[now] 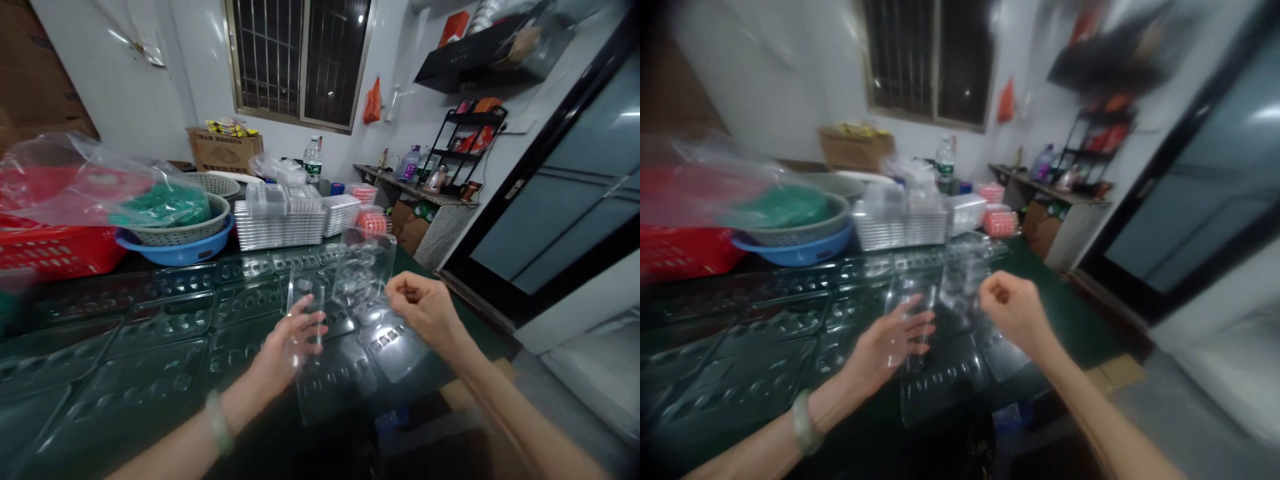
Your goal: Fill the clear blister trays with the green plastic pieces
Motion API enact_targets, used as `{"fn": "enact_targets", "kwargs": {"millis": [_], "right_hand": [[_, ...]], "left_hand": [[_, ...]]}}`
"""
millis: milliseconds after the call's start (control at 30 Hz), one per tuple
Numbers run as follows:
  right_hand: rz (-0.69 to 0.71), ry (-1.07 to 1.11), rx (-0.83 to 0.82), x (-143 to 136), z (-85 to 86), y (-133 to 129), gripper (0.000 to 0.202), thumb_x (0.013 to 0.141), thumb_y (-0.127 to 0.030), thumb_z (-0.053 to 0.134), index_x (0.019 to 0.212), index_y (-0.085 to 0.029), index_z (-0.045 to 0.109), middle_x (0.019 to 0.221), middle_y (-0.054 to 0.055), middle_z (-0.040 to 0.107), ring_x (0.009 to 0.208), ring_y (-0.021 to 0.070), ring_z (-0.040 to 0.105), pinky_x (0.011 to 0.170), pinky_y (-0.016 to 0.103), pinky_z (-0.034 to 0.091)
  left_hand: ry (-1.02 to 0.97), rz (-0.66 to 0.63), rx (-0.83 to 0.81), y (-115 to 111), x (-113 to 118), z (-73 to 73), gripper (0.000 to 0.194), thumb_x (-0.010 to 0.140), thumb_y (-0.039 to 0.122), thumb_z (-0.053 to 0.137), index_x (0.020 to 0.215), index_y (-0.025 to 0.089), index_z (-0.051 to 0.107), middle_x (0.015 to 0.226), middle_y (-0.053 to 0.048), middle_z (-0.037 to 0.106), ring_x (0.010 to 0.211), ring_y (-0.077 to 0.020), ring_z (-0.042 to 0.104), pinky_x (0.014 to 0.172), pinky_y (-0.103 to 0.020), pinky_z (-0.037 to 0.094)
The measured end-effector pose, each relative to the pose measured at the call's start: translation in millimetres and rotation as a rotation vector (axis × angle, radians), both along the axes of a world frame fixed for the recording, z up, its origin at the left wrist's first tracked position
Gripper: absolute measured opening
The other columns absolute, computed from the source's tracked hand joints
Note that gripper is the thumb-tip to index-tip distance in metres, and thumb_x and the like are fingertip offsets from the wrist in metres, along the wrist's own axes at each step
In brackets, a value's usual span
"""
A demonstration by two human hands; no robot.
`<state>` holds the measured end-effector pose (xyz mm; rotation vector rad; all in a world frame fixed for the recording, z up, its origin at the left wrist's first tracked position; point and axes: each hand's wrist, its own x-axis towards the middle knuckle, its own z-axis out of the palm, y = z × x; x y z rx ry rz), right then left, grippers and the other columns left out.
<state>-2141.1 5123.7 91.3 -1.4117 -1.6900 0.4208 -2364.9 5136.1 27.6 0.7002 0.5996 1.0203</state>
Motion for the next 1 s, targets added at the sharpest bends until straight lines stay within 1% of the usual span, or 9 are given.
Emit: {"fn": "enact_targets", "kwargs": {"millis": [33, 100, 167, 233, 367, 533, 833, 933, 1000], "right_hand": [[-0.096, -0.205, 0.093, 19.6, -2.7, 9.6, 0.010, 0.073, -0.020, 0.047, 0.067, -0.017, 0.054, 0.057, -0.001, 0.052, 0.052, 0.0090, 0.047, 0.049, 0.020, 0.035], [-0.245, -0.682, 0.124, 59.0, -15.1, 32.0, 0.016, 0.078, -0.020, 0.042, 0.075, -0.015, 0.057, 0.069, 0.004, 0.059, 0.064, 0.0131, 0.054, 0.057, 0.023, 0.037], [-0.250, -1.135, -0.032, 94.6, -34.1, 54.5, 0.022, 0.083, -0.017, 0.036, 0.087, -0.013, 0.057, 0.084, 0.010, 0.062, 0.072, 0.0170, 0.059, 0.059, 0.025, 0.037], [-0.196, -1.285, -0.143, 123.3, -54.7, 73.4, 0.022, 0.082, -0.010, 0.037, 0.089, -0.012, 0.057, 0.087, 0.013, 0.062, 0.072, 0.0186, 0.061, 0.057, 0.025, 0.037], [-0.080, -1.355, -0.243, 156.7, -86.4, 98.4, 0.021, 0.077, -0.002, 0.041, 0.084, -0.011, 0.059, 0.083, 0.014, 0.063, 0.073, 0.0196, 0.062, 0.058, 0.026, 0.038], [0.004, -1.388, -0.290, 167.2, -101.5, 122.6, 0.022, 0.079, -0.001, 0.041, 0.086, -0.011, 0.059, 0.086, 0.015, 0.062, 0.077, 0.0188, 0.062, 0.062, 0.026, 0.039], [-0.075, -1.267, -0.223, 152.8, -88.2, 143.9, 0.022, 0.080, -0.003, 0.042, 0.093, -0.012, 0.058, 0.093, 0.013, 0.060, 0.082, 0.0182, 0.060, 0.068, 0.026, 0.039], [-0.170, -1.196, -0.138, 122.2, -77.9, 132.1, 0.027, 0.085, -0.010, 0.037, 0.108, -0.009, 0.051, 0.100, 0.018, 0.057, 0.088, 0.0202, 0.058, 0.070, 0.028, 0.040], [-0.201, -0.983, -0.058, 84.1, -67.5, 111.0, 0.030, 0.089, -0.020, 0.032, 0.112, -0.009, 0.047, 0.101, 0.017, 0.057, 0.085, 0.0191, 0.058, 0.067, 0.027, 0.042]], "left_hand": [[0.016, 0.014, 0.018, 4.3, -4.5, 0.1, 0.050, 0.077, 0.029, 0.054, 0.125, 0.022, 0.041, 0.110, -0.011, 0.056, 0.093, -0.0240, 0.056, 0.068, -0.033, 0.045], [0.050, 0.036, 0.046, 11.4, -13.0, 1.0, 0.050, 0.077, 0.028, 0.054, 0.126, 0.023, 0.041, 0.114, -0.011, 0.054, 0.099, -0.0258, 0.053, 0.072, -0.035, 0.045], [0.073, 0.049, 0.055, 15.8, -19.8, 1.8, 0.050, 0.079, 0.031, 0.052, 0.126, 0.023, 0.040, 0.116, -0.011, 0.053, 0.102, -0.0273, 0.052, 0.074, -0.037, 0.045], [0.086, 0.056, 0.058, 18.0, -24.6, 1.3, 0.050, 0.079, 0.033, 0.051, 0.127, 0.024, 0.040, 0.117, -0.011, 0.053, 0.103, -0.0282, 0.051, 0.074, -0.038, 0.044], [0.137, 0.057, 0.043, 19.3, -30.4, -3.5, 0.052, 0.078, 0.037, 0.051, 0.127, 0.026, 0.040, 0.119, -0.010, 0.052, 0.105, -0.0290, 0.050, 0.077, -0.039, 0.044], [0.171, 0.079, 0.035, 23.2, -35.8, -10.1, 0.055, 0.076, 0.041, 0.051, 0.128, 0.027, 0.039, 0.121, -0.009, 0.051, 0.107, -0.0297, 0.048, 0.079, -0.039, 0.043], [0.138, 0.064, 0.010, 25.5, -37.1, -10.8, 0.054, 0.079, 0.043, 0.048, 0.129, 0.025, 0.038, 0.121, -0.011, 0.050, 0.107, -0.0304, 0.047, 0.078, -0.040, 0.042], [0.094, 0.070, 0.013, 23.5, -28.3, -9.9, 0.056, 0.078, 0.051, 0.045, 0.127, 0.024, 0.040, 0.120, -0.012, 0.050, 0.104, -0.0294, 0.048, 0.075, -0.038, 0.043], [0.121, 0.077, 0.011, 20.7, -17.1, -10.0, 0.059, 0.078, 0.057, 0.041, 0.127, 0.024, 0.040, 0.121, -0.012, 0.048, 0.103, -0.0278, 0.049, 0.075, -0.037, 0.043]]}}
